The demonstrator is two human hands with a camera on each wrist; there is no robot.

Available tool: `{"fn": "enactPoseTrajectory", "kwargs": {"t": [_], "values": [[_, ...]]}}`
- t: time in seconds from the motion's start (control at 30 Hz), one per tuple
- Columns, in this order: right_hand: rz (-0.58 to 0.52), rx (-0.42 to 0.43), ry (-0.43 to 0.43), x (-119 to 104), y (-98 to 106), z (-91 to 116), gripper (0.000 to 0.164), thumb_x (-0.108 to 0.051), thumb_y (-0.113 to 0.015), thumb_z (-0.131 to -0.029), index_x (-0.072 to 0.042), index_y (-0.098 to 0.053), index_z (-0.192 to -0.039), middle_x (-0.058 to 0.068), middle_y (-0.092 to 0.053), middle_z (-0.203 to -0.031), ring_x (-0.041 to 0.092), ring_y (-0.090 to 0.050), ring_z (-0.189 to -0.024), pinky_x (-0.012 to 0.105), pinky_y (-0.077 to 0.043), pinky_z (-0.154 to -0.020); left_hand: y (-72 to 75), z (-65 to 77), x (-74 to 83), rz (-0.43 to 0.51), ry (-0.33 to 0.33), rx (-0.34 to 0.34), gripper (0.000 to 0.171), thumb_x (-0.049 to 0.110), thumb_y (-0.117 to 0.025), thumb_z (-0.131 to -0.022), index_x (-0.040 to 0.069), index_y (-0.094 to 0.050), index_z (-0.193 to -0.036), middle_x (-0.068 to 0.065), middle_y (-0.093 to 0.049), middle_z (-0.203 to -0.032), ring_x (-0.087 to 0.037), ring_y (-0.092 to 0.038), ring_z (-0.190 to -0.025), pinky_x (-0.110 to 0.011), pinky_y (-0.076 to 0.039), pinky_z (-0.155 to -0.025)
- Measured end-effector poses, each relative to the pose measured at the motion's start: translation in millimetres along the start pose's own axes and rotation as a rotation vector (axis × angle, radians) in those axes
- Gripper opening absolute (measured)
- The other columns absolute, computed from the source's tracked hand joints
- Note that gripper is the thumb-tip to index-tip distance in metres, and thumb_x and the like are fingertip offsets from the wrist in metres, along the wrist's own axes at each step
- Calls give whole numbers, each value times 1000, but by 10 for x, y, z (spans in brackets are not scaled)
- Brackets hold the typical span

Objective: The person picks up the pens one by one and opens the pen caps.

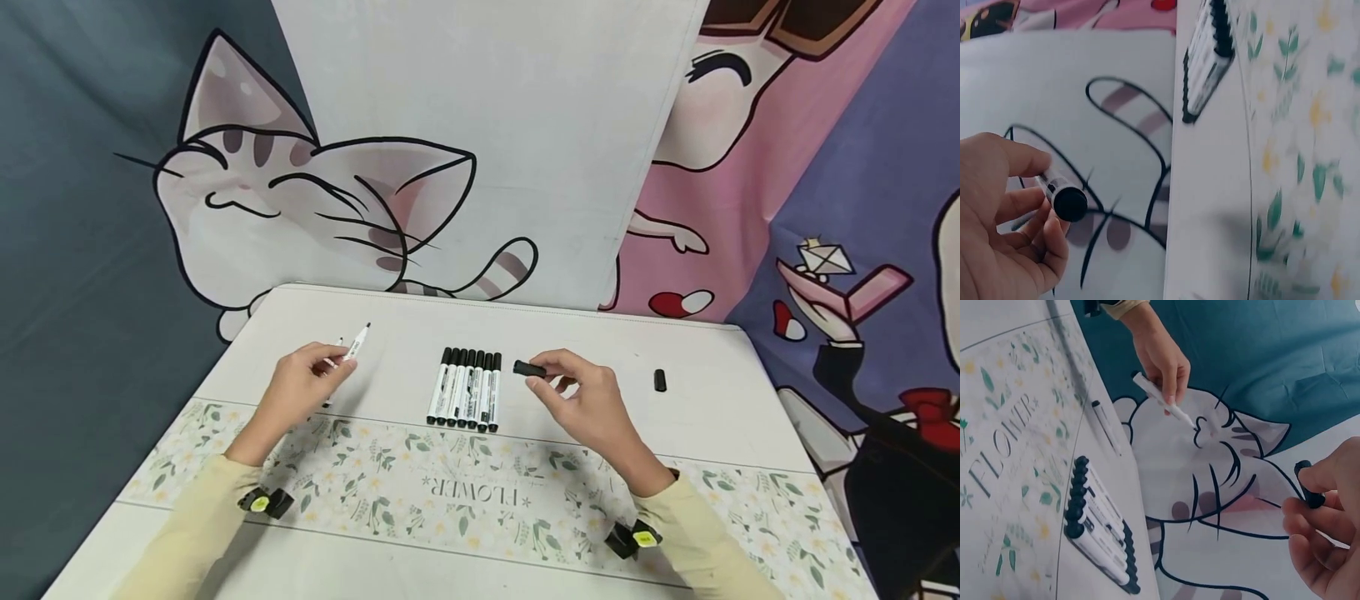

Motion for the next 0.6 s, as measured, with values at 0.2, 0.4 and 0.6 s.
{"fn": "enactPoseTrajectory", "kwargs": {"t": [0.2, 0.4, 0.6], "values": [[17, -29, -129, 139, 72, 28, 16, -8, -74, -94, -12, -70, -109, 1, -79, -94, 3, -65, -79, 18, -47, -64, 123, -76, -289, -8, 87, -2, 35, 30, -69, -99, 5, -70, -124, -8, -71, -100, -23, -65, -89, -37, -51, -73], [22, -34, -158, 208, 157, 39, 15, -10, -72, -97, -10, -69, -111, 5, -78, -98, 0, -66, -84, 15, -50, -71, 189, -114, -570, 0, 155, 19, 36, 35, -68, -100, 7, -71, -122, -10, -71, -103, -26, -66, -93, -37, -52, -72], [37, 10, -181, 283, 287, 52, 16, -11, -73, -96, -11, -72, -112, 4, -75, -101, -5, -63, -89, 12, -49, -74, 189, -117, -859, 10, 205, 14, 42, 40, -63, -102, 6, -71, -125, -13, -70, -107, -29, -66, -96, -38, -52, -74]]}}
Point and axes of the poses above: each hand's wrist, its own z-axis away from the middle knuckle, its own y-axis out of the back of the hand, x = y × z, the point moved 8 cm from there along -z, towards the middle knuckle
